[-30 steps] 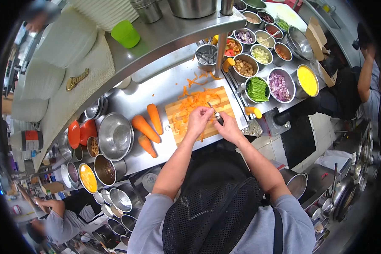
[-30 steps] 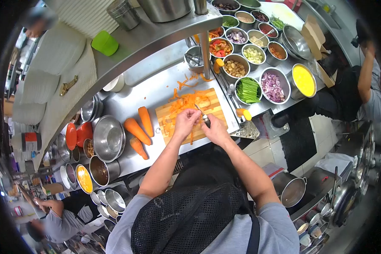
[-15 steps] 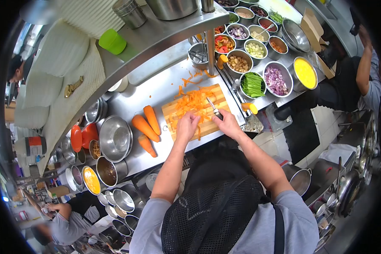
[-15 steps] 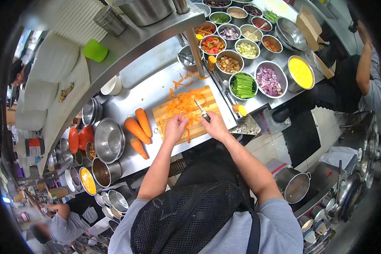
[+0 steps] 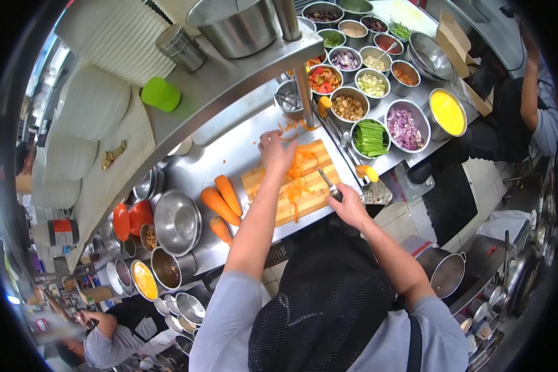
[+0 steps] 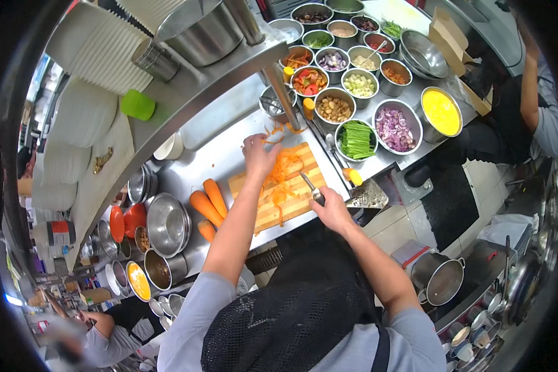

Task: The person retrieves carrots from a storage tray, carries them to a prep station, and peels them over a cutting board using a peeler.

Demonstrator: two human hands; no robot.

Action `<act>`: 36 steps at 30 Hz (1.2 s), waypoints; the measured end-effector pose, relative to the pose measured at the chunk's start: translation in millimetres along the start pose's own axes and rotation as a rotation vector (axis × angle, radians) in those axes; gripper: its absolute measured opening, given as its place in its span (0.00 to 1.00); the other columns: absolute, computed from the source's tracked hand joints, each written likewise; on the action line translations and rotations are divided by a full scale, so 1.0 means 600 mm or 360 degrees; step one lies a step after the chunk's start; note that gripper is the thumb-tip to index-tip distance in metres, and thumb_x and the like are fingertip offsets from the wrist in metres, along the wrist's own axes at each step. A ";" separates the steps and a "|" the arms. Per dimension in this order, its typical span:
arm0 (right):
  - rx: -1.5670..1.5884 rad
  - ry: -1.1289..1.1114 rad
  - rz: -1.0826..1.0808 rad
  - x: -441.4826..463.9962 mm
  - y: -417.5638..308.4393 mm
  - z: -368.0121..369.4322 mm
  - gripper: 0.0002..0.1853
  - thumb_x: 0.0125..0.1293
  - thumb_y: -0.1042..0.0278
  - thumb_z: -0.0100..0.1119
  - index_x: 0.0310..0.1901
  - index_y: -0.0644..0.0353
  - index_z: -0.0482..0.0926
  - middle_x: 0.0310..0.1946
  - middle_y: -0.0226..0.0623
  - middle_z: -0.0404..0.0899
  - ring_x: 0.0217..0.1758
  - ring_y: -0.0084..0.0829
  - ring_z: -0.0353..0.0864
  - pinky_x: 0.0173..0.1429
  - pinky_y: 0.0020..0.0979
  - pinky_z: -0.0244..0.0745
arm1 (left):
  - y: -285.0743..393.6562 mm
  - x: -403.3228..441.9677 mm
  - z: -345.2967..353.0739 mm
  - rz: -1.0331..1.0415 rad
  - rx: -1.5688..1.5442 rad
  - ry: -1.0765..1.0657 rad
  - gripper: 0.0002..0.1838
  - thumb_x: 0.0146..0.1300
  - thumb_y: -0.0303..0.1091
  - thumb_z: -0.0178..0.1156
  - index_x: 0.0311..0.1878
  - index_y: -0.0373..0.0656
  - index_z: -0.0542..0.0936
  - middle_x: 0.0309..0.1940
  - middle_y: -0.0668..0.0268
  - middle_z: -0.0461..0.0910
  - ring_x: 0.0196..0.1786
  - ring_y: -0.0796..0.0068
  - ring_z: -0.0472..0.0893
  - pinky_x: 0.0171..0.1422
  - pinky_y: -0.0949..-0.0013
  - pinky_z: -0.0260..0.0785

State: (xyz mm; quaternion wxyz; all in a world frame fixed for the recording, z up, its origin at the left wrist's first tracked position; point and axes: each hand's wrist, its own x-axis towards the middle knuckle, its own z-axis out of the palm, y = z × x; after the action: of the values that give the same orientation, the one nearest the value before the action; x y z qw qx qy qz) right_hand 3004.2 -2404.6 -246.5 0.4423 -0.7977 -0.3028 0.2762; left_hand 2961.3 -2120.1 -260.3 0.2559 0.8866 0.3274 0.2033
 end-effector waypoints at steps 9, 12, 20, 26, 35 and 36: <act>0.0211 0.0161 0.0278 -0.114 0.051 -0.049 0.17 0.69 0.62 0.76 0.46 0.67 0.81 0.40 0.51 0.83 0.44 0.55 0.85 0.50 0.49 0.78 | 0.050 0.074 0.138 -0.0587 0.0370 -0.0146 0.40 0.55 0.65 0.79 0.69 0.61 0.83 0.79 0.48 0.63 0.82 0.38 0.58 0.85 0.33 0.52; 0.0216 0.0170 0.0375 -0.122 0.071 -0.055 0.17 0.69 0.62 0.76 0.46 0.66 0.81 0.40 0.50 0.83 0.44 0.53 0.85 0.50 0.48 0.78 | 0.057 0.079 0.132 -0.0526 0.0371 -0.0117 0.32 0.58 0.61 0.79 0.63 0.60 0.86 0.75 0.52 0.67 0.76 0.41 0.63 0.81 0.37 0.58; 0.0065 0.0090 0.0168 -0.119 0.037 -0.066 0.16 0.69 0.62 0.76 0.45 0.66 0.81 0.39 0.49 0.82 0.44 0.52 0.85 0.51 0.47 0.79 | -0.026 0.105 0.165 0.0076 0.0023 -0.0098 0.16 0.64 0.36 0.74 0.51 0.38 0.88 0.44 0.54 0.88 0.53 0.48 0.86 0.64 0.51 0.79; 0.0101 0.0031 0.0201 -0.129 0.038 -0.065 0.16 0.68 0.62 0.77 0.43 0.64 0.81 0.37 0.48 0.82 0.43 0.52 0.85 0.50 0.46 0.80 | -0.012 0.054 0.022 -0.0082 -0.0172 -0.0384 0.13 0.67 0.33 0.72 0.52 0.37 0.89 0.41 0.53 0.89 0.44 0.58 0.90 0.55 0.58 0.83; 0.0191 -0.0090 0.0041 -0.073 0.026 -0.057 0.18 0.70 0.64 0.75 0.53 0.68 0.83 0.45 0.53 0.85 0.49 0.55 0.87 0.55 0.47 0.81 | 0.013 -0.148 -0.123 0.0608 0.0244 -0.0695 0.16 0.65 0.33 0.73 0.54 0.37 0.88 0.49 0.53 0.90 0.47 0.56 0.89 0.53 0.60 0.81; 0.0190 -0.0098 0.0042 -0.068 0.026 -0.059 0.18 0.70 0.64 0.75 0.53 0.68 0.83 0.45 0.53 0.85 0.49 0.55 0.87 0.55 0.47 0.81 | 0.028 -0.139 -0.132 0.0600 0.0245 -0.0695 0.16 0.65 0.33 0.73 0.54 0.37 0.88 0.49 0.53 0.90 0.47 0.56 0.89 0.53 0.60 0.81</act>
State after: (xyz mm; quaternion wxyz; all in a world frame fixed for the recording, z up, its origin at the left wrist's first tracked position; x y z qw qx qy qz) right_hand 3005.8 -2459.6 -236.9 0.4760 -0.7648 -0.2889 0.3240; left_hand 2868.8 -2162.7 -204.2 0.2102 0.9713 0.1087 0.0262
